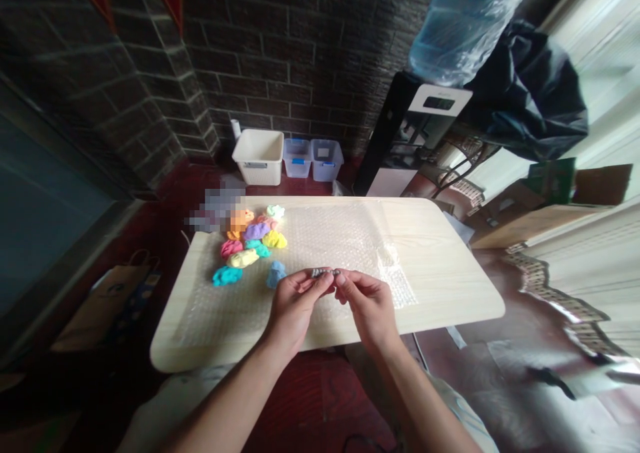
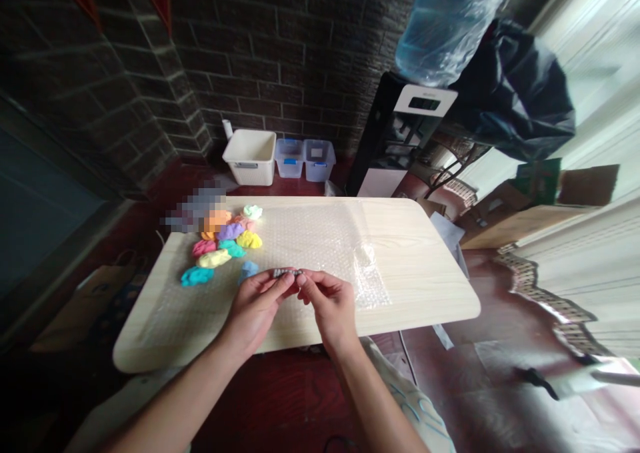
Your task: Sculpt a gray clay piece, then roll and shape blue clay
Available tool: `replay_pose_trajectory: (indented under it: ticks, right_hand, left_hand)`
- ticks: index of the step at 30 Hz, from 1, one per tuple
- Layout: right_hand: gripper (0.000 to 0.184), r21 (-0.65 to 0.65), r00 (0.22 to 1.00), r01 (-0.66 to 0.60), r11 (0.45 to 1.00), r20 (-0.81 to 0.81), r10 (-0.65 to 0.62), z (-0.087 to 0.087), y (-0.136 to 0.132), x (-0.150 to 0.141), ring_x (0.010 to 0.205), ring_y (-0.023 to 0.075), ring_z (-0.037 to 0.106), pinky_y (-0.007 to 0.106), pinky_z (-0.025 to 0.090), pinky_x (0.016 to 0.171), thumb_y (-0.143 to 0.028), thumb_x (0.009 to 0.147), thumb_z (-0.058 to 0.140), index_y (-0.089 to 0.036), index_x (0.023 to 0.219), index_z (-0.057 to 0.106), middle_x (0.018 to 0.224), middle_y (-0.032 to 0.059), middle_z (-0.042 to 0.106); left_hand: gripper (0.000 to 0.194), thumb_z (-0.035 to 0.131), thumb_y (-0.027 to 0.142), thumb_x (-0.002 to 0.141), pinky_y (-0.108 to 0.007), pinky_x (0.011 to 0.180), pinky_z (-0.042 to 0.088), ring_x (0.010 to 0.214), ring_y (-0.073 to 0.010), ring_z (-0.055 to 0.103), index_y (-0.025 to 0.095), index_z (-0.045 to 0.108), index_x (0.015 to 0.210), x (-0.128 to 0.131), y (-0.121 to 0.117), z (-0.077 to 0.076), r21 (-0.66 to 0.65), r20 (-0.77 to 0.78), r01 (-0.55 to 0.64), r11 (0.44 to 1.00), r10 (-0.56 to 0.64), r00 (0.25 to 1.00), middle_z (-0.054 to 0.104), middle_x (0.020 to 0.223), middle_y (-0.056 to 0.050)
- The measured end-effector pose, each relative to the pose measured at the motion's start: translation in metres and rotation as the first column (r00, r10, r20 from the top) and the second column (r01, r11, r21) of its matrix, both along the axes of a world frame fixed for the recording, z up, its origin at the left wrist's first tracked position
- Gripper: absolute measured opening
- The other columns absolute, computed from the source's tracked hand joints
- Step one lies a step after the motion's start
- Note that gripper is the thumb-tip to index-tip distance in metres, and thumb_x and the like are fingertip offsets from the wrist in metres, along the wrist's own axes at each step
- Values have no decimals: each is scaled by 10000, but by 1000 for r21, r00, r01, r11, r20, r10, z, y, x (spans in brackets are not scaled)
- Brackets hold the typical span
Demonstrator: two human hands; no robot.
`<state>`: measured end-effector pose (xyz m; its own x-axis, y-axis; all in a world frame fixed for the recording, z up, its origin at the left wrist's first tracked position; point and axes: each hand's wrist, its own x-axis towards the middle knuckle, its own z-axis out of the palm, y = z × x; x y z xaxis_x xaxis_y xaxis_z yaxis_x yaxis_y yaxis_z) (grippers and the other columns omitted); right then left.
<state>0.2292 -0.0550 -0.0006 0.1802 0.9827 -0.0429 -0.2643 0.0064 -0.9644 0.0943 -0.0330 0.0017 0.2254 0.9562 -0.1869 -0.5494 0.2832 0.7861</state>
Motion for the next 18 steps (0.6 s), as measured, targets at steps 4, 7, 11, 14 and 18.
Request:
replay_pose_trajectory:
  ticks: [4, 7, 11, 14, 18]
  right_hand:
    - [250, -14, 995, 21, 1000, -95, -22, 2, 2, 0, 676, 138, 548, 306, 445, 688, -439, 867, 852, -204, 945, 880, 668, 7, 670]
    - [289, -64, 976, 54, 996, -208, -66, 2, 5, 2, 702, 139, 593, 299, 473, 718, -441, 807, 898, -196, 959, 880, 705, 20, 713]
    - [352, -132, 968, 38, 991, -242, -70, 2, 8, 5, 694, 144, 670, 291, 510, 693, -384, 660, 996, -186, 925, 876, 827, 63, 808]
    - [350, -159, 970, 6, 987, -240, -45, 1, 9, 6, 708, 174, 723, 298, 544, 686, -377, 636, 1010, -176, 883, 864, 778, 65, 808]
    - [306, -148, 979, -24, 989, -204, -7, 1, 8, 6, 574, 142, 674, 254, 497, 561, -362, 640, 1013, -171, 756, 804, 628, 32, 752]
  left_hand:
    - [212, 894, 289, 809, -325, 871, 631, 883, -200, 770, 111, 790, 860, -8, 5, 4, -54, 32, -17, 998, 19, 999, 812, 920, -98]
    - [229, 915, 274, 775, -338, 838, 660, 840, -218, 797, 117, 760, 840, -14, 10, 5, -118, 57, -44, 992, 51, 997, 807, 865, -79]
    - [273, 930, 272, 748, -313, 781, 673, 789, -214, 802, 110, 750, 874, -17, 13, 4, -168, 76, -38, 985, 51, 996, 804, 845, -85]
    - [272, 940, 247, 732, -300, 781, 678, 775, -189, 791, 113, 744, 866, -18, 14, 3, -179, 92, -44, 983, 61, 994, 798, 833, -70]
    - [286, 960, 191, 690, -282, 805, 678, 785, -152, 768, 112, 746, 861, -18, 14, 1, -168, 103, -60, 984, 78, 992, 788, 840, -45]
